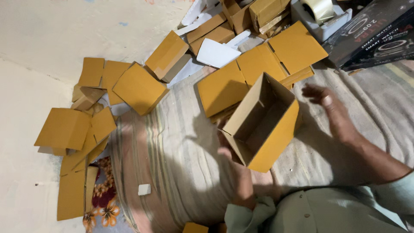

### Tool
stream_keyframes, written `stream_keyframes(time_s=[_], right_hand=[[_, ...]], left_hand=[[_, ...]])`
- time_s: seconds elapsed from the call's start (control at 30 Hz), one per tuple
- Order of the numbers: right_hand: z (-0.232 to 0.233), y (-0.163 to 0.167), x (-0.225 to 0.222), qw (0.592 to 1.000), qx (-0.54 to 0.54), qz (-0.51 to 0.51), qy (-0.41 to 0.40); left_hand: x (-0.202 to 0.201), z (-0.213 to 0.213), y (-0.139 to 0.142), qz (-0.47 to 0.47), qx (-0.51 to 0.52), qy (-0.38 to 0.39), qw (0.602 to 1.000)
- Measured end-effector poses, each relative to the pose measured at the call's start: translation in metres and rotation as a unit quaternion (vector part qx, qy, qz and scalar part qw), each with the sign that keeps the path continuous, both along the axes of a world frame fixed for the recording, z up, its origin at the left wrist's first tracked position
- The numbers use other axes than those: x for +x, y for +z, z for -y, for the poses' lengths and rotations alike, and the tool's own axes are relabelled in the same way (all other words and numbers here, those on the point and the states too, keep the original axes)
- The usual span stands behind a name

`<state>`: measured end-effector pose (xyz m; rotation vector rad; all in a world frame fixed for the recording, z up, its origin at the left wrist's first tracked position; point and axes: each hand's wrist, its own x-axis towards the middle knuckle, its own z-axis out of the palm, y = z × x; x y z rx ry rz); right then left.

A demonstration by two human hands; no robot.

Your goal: The person sits on a bed and folds flat yellow cardboard boxes by hand, pressing the flaps and creases to shape each box, then stacks the folded boxes on the bed beside the pile of flat blanks.

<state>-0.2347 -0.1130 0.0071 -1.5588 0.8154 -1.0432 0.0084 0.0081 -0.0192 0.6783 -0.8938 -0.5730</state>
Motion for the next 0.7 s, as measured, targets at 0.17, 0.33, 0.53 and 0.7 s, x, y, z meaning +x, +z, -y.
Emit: stream_keyframes(time_s=[0.17, 0.33, 0.53, 0.7], right_hand=[[0.039, 0.008, 0.004, 0.991, -0.057, 0.111, 0.056], [0.06, 0.011, 0.042, 0.965, 0.052, 0.14, 0.214], [0.04, 0.006, 0.028, 0.97, -0.028, 0.158, 0.181], [0.015, 0.004, 0.019, 0.969, -0.161, 0.186, 0.024]], left_hand=[[-0.021, -0.001, -0.002, 0.226, -0.051, 0.348, 0.908], [-0.017, -0.026, -0.015, 0.41, 0.052, 0.258, 0.873], [0.025, -0.003, -0.004, 0.191, 0.078, 0.018, 0.978], [0.022, 0.022, 0.007, 0.138, 0.086, -0.044, 0.986]])
